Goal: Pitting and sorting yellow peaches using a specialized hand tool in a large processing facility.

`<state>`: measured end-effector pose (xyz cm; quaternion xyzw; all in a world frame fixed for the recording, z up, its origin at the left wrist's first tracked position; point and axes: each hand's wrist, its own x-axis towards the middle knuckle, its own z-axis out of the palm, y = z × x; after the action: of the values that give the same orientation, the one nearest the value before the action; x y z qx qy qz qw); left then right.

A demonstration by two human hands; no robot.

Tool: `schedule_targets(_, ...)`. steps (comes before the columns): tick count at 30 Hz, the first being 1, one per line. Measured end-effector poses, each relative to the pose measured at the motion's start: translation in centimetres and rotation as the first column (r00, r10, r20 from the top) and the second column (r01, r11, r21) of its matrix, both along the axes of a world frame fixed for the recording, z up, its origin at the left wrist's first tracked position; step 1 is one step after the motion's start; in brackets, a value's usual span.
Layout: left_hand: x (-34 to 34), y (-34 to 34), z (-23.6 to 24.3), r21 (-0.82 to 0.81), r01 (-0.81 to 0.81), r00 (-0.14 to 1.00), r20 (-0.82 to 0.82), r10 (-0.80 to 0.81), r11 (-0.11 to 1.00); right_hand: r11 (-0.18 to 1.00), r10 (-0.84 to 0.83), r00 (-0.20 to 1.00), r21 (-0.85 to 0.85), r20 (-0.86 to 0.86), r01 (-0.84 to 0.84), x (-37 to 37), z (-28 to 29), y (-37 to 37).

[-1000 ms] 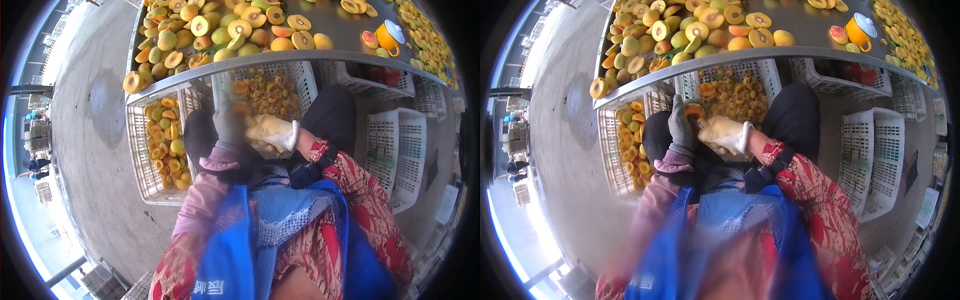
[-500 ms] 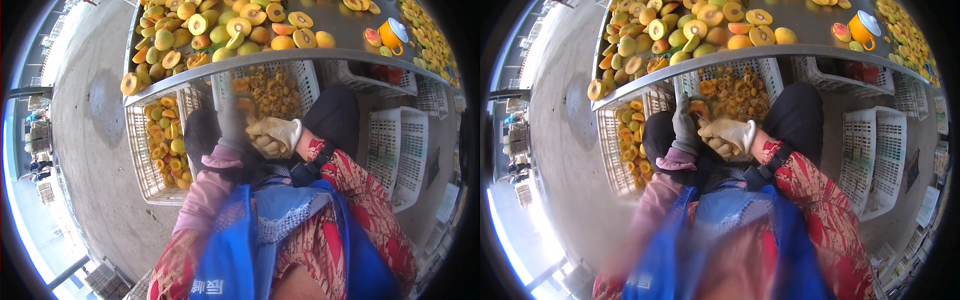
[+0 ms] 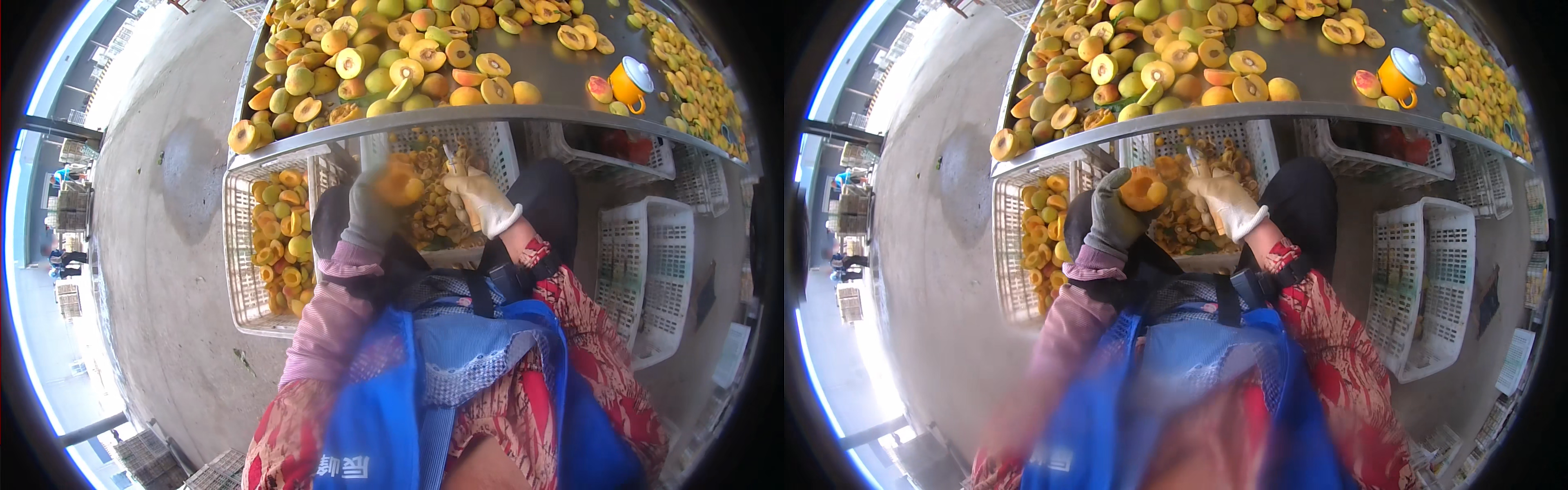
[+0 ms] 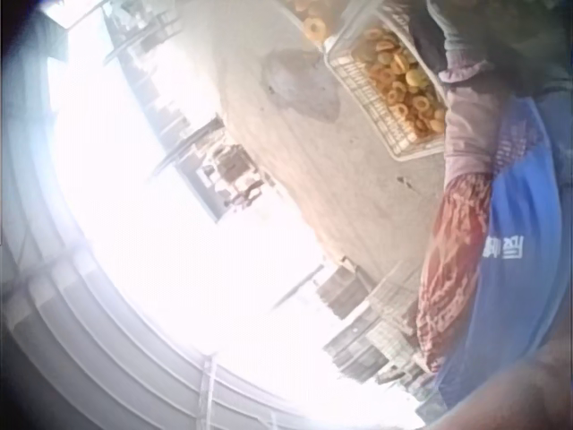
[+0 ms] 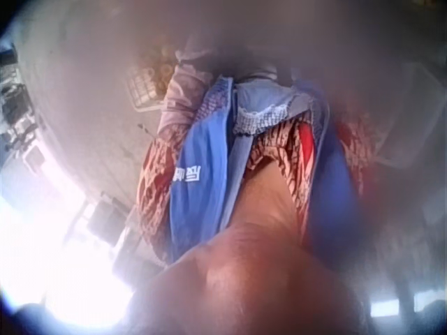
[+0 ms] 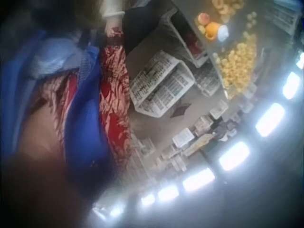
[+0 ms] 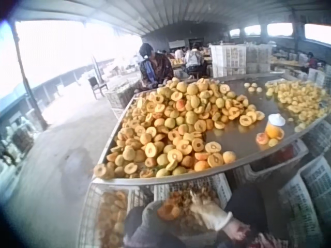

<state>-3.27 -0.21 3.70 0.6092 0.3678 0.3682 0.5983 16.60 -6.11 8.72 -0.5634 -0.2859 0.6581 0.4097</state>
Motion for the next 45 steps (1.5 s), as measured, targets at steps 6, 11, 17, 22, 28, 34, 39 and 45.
schedule_targets(6, 0.7, -1.9, 4.6, -0.401, -0.128, 0.965, 0.162, 0.207, 0.907, 0.901, -0.107, 0.675, 0.358, 0.73, -0.244, -2.0, -1.3, -2.3)
schedule_targets(11, 0.6, -1.8, 6.1, -0.099, -0.381, 0.924, -0.065, 0.376, 0.919, 0.883, 0.212, 0.384, -0.007, 0.898, -0.47, -1.7, -1.3, -3.2)
schedule_targets(17, 0.5, -2.5, 4.1, -0.634, 0.012, 0.843, 0.423, 0.334, 0.773, 0.837, -0.16, 0.524, 0.396, 0.837, -0.377, -2.6, -1.5, -2.7)
schedule_targets(22, 0.8, -2.9, 3.9, -0.68, -0.013, 0.897, 0.317, 0.309, 0.733, 0.797, -0.195, 0.472, 0.42, 0.86, -0.435, -2.6, -1.6, -2.6)
schedule_targets(28, 1.4, -3.4, 3.3, -0.732, -0.15, 0.918, 0.147, 0.37, 0.664, 0.784, -0.177, 0.416, 0.383, 0.892, -0.488, -2.3, -2.7, -2.1)
schedule_targets(34, 0.6, -2.9, 1.0, -0.75, -0.124, 0.912, 0.171, 0.372, 0.65, 0.773, -0.203, 0.345, 0.366, 0.916, -0.518, -2.4, -3.8, -1.3)
schedule_targets(39, -0.9, -2.3, -2.3, -0.138, -0.047, 0.996, -0.08, 0.037, 0.989, 0.779, -0.184, 0.347, 0.352, 0.92, -0.52, -2.3, -4.1, -0.6)
schedule_targets(45, 0.2, -4.0, 2.6, -0.638, -0.049, 0.98, 0.117, 0.16, 0.769, 0.886, -0.052, 0.35, 0.205, 0.935, -0.416, -1.0, -5.8, -0.2)
